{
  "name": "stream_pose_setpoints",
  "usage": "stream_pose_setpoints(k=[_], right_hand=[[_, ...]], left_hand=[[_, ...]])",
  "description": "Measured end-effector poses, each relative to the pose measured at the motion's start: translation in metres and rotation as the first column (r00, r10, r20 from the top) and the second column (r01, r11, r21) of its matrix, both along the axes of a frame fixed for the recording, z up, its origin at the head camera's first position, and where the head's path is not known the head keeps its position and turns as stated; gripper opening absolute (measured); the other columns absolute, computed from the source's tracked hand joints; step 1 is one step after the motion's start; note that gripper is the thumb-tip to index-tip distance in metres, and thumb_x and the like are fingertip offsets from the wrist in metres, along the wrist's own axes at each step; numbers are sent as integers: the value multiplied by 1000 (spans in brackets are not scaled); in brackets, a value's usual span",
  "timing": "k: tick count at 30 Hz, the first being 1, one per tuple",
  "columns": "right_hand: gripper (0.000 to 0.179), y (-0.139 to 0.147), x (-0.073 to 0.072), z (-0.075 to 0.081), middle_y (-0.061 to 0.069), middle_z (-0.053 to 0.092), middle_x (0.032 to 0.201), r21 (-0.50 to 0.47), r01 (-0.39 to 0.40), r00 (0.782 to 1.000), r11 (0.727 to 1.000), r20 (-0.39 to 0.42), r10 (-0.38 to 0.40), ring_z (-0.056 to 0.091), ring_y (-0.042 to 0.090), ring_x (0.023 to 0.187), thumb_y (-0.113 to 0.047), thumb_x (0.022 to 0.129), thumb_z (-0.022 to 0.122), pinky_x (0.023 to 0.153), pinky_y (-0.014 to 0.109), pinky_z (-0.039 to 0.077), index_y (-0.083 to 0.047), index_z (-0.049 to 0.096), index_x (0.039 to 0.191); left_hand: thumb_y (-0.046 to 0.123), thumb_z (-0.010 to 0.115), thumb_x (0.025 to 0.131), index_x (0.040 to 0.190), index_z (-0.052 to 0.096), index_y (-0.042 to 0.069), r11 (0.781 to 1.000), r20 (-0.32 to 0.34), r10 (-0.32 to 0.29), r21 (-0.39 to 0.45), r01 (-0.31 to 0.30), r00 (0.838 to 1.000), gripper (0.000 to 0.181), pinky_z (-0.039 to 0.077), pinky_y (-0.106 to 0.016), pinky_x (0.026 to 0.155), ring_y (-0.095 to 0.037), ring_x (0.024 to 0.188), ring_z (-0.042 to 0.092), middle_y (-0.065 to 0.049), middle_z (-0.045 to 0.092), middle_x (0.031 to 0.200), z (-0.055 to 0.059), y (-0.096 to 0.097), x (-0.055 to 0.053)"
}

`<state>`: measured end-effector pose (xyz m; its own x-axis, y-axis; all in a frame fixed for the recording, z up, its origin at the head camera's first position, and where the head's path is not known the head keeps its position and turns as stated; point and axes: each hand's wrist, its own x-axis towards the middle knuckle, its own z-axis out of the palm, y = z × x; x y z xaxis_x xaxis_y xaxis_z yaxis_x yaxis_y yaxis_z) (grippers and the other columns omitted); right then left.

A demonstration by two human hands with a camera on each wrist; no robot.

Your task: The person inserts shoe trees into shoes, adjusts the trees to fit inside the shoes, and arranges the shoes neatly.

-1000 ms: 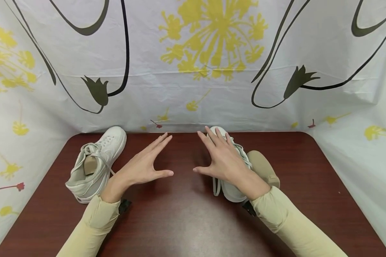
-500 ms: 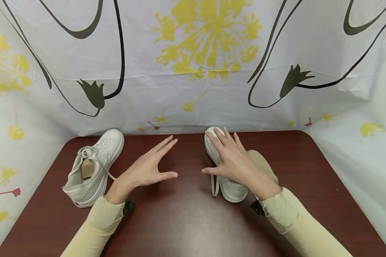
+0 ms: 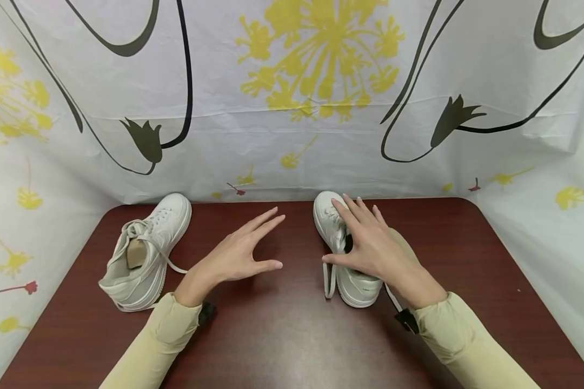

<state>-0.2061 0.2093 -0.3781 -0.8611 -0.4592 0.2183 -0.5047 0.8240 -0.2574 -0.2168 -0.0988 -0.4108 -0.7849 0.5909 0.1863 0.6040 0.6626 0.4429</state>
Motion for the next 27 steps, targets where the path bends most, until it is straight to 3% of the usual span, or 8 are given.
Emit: stream_pose_setpoints(k=[13, 27], right_hand=[[110, 18, 6, -2, 16, 27, 160, -53, 36, 999, 998, -22, -37, 26, 41, 145, -55, 71, 84, 113, 66, 18, -13, 29, 157], [106, 27, 6, -2, 15, 28, 161, -101, 36, 999, 994, -17, -38, 26, 36, 146, -49, 74, 84, 112, 67, 18, -15, 28, 158]], left_hand=[[62, 69, 84, 158, 26, 33, 997, -42, -71, 21, 72, 997, 91, 45, -46, 103, -14, 147, 25, 13, 13, 164, 3, 26, -4], [70, 66, 80, 158, 22, 39, 994, -16, -105, 35, 106, 994, 94, 44, -48, 104, -14, 147, 24, 15, 14, 164, 7, 45, -5]])
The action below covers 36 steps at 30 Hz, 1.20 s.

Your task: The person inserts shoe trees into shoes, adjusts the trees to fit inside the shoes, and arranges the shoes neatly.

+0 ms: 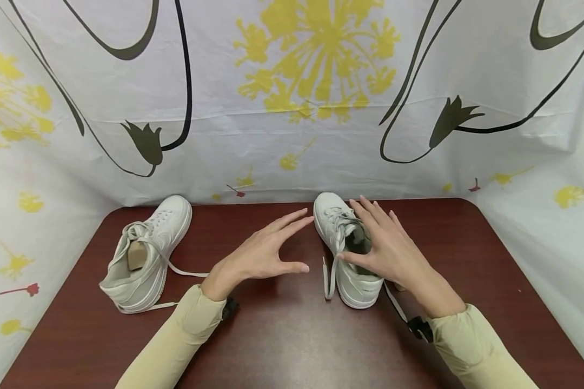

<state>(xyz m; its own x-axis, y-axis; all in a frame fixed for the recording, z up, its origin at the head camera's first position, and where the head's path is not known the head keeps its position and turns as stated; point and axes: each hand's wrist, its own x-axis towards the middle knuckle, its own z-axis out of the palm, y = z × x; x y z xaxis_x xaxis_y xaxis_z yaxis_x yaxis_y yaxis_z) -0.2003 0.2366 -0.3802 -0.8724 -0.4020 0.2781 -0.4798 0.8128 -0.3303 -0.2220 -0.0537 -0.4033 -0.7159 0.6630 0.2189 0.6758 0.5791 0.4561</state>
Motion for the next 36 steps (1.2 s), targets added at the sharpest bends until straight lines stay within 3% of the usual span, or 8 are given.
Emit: stream_pose_setpoints(k=[7, 14, 25, 36], right_hand=[[107, 9, 2, 3, 19, 30, 158, -24, 7, 1000, 1000, 0, -7, 26, 37, 146, -47, 74, 85, 111, 70, 17, -14, 28, 158], [106, 20, 4, 0, 23, 30, 157, -57, 34, 999, 998, 32, -32, 24, 39, 146, -43, 75, 86, 110, 71, 15, -12, 28, 157], [103, 36, 7, -2, 20, 29, 159, -137, 62, 993, 989, 112, -47, 23, 41, 146, -35, 77, 86, 110, 73, 13, -16, 26, 159], [102, 55, 14, -9, 22, 27, 159, -137, 45, 993, 990, 110, -30, 28, 47, 142, -33, 80, 84, 107, 75, 13, -17, 22, 159]], left_hand=[[72, 68, 78, 158, 23, 34, 1000, -5, -8, -1, 8, 1000, 99, 46, -49, 102, -16, 146, 27, 8, 22, 163, -2, 14, -4], [71, 68, 79, 159, 21, 32, 998, -28, -68, -6, 68, 997, 100, 43, -47, 105, -17, 146, 28, 5, 22, 163, -5, 30, -9], [69, 70, 79, 159, 22, 33, 996, -48, -93, -9, 92, 995, 100, 43, -43, 105, -15, 146, 28, 5, 22, 163, -5, 41, -7], [70, 68, 79, 160, 18, 32, 991, -64, -131, -19, 130, 989, 102, 41, -43, 108, -14, 147, 23, 2, 18, 164, -5, 55, -6]])
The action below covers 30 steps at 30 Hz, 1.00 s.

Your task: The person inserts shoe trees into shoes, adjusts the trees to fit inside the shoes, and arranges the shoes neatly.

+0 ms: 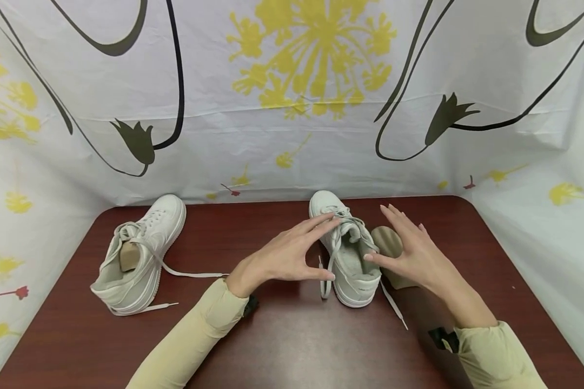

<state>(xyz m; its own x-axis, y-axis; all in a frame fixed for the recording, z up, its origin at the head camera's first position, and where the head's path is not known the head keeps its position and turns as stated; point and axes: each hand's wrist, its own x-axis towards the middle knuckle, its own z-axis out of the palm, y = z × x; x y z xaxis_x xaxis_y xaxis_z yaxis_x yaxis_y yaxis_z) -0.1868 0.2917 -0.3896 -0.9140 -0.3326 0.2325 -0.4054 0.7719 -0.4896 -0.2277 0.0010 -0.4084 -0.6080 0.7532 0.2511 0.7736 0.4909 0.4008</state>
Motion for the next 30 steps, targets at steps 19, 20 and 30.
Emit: stream_pose_setpoints(k=[19, 20, 30], right_hand=[[96, 23, 9, -17, 18, 29, 159, 10, 56, 998, 998, 33, -56, 27, 41, 145, -32, 82, 82, 112, 58, 25, -19, 25, 159], [95, 24, 10, -18, 19, 29, 159, 11, 56, 998, 998, 36, -56, 27, 42, 144, -32, 83, 81, 111, 61, 26, -19, 25, 159], [90, 33, 16, -27, 24, 31, 157, 18, 67, 995, 998, 71, -68, 30, 47, 141, -31, 85, 79, 111, 61, 25, -16, 28, 158]], left_hand=[[68, 67, 82, 155, 33, 34, 997, -64, -61, -44, 58, 996, 88, 31, -35, 115, -18, 148, 23, -5, 17, 165, 0, 8, -2], [68, 67, 82, 155, 34, 34, 997, -63, -62, -46, 59, 996, 88, 31, -34, 115, -18, 148, 23, -5, 17, 165, 0, 9, -2], [67, 70, 81, 156, 33, 33, 998, -40, -51, -41, 50, 998, 90, 32, -34, 115, -18, 148, 24, -4, 19, 164, 1, 10, -1]])
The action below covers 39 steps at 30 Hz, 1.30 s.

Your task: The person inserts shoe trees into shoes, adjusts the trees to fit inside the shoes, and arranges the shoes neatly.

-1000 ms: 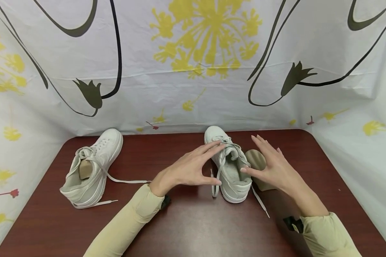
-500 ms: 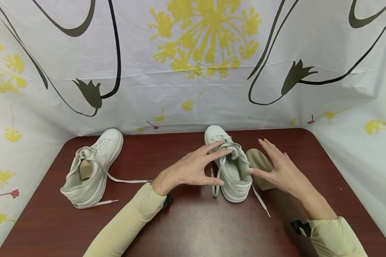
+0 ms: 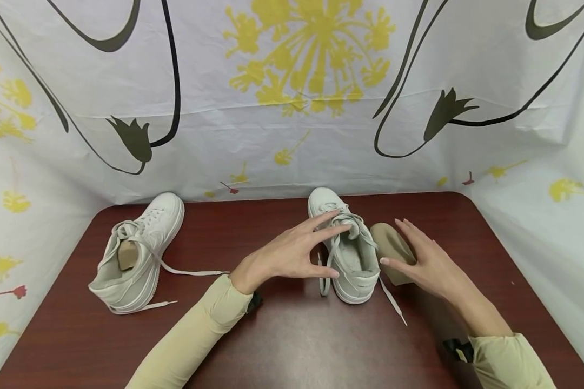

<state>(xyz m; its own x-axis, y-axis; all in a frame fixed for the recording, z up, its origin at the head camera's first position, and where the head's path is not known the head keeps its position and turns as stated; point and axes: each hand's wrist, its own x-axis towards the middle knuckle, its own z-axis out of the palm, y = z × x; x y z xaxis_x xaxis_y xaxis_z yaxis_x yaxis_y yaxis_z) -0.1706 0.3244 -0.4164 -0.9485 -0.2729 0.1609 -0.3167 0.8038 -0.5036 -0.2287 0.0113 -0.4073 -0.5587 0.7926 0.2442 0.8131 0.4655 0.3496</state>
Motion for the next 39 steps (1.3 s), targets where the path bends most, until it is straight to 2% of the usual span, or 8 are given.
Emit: stream_pose_setpoints(k=[3, 7, 13, 17, 21, 26, 33, 39], right_hand=[[88, 4, 1, -4, 26, 33, 155, 16, -13, 1000, 1000, 5, 13, 34, 48, 138, -31, 85, 79, 117, 36, 23, -15, 30, 157], [88, 8, 3, -12, 30, 38, 150, 50, -36, 999, 998, -13, 37, 42, 50, 132, -30, 83, 81, 102, 4, 12, -12, 34, 155], [87, 14, 6, -19, 32, 41, 146, 97, -19, 1000, 995, 1, 19, 45, 52, 127, -32, 83, 81, 110, 35, 32, -7, 36, 153], [88, 15, 7, -22, 31, 43, 145, 96, -1, 1000, 995, 10, 0, 45, 51, 127, -33, 84, 80, 109, 36, 32, -2, 34, 152], [93, 14, 5, -24, 31, 47, 141, 113, 6, 1000, 994, 6, -6, 47, 50, 124, -32, 80, 84, 99, 51, 37, 3, 34, 150], [87, 13, 6, -27, 28, 53, 134, 132, -13, 999, 991, -45, 20, 52, 45, 118, -29, 75, 87, 94, 43, 38, 5, 44, 143], [80, 11, 8, -26, 30, 47, 140, 134, 8, 1000, 991, -22, -5, 48, 52, 123, -35, 79, 83, 93, 60, 39, 5, 50, 140], [81, 13, 10, -24, 32, 41, 146, 102, 40, 999, 994, -8, -39, 44, 55, 126, -36, 83, 80, 94, 64, 36, 4, 45, 144]], left_hand=[[65, 68, 82, 155, 35, 35, 1000, 4, -1, -5, 1, 1000, 86, 33, -35, 114, -19, 148, 24, -5, 19, 164, 1, 1, -1], [63, 68, 85, 154, 37, 34, 1000, -1, -8, 2, 8, 1000, 81, 29, -33, 116, -19, 148, 23, -6, 21, 164, 0, 2, -2], [58, 67, 88, 155, 35, 33, 1000, 4, -2, 27, 2, 1000, 78, 24, -28, 117, -15, 148, 23, 0, 21, 164, -2, 3, -3], [54, 68, 90, 153, 39, 32, 999, 3, 11, 52, -11, 1000, 73, 24, -27, 117, -16, 146, 28, 4, 24, 163, -2, 5, -3], [49, 71, 89, 151, 44, 30, 997, 17, 24, 75, -25, 1000, 70, 25, -27, 116, -18, 145, 32, 1, 30, 161, 0, 5, -3], [47, 74, 87, 148, 48, 30, 994, 43, 48, 97, -52, 998, 69, 28, -28, 115, -17, 144, 33, 2, 35, 159, 1, 7, -3], [43, 79, 84, 150, 45, 28, 989, 56, 79, 118, -85, 995, 76, 31, -30, 114, -17, 142, 36, -1, 38, 156, 0, 9, -2], [42, 76, 87, 148, 48, 30, 994, 1, 49, 102, -49, 999, 68, 29, -29, 115, -20, 142, 36, -5, 36, 156, -1, 10, -2]])
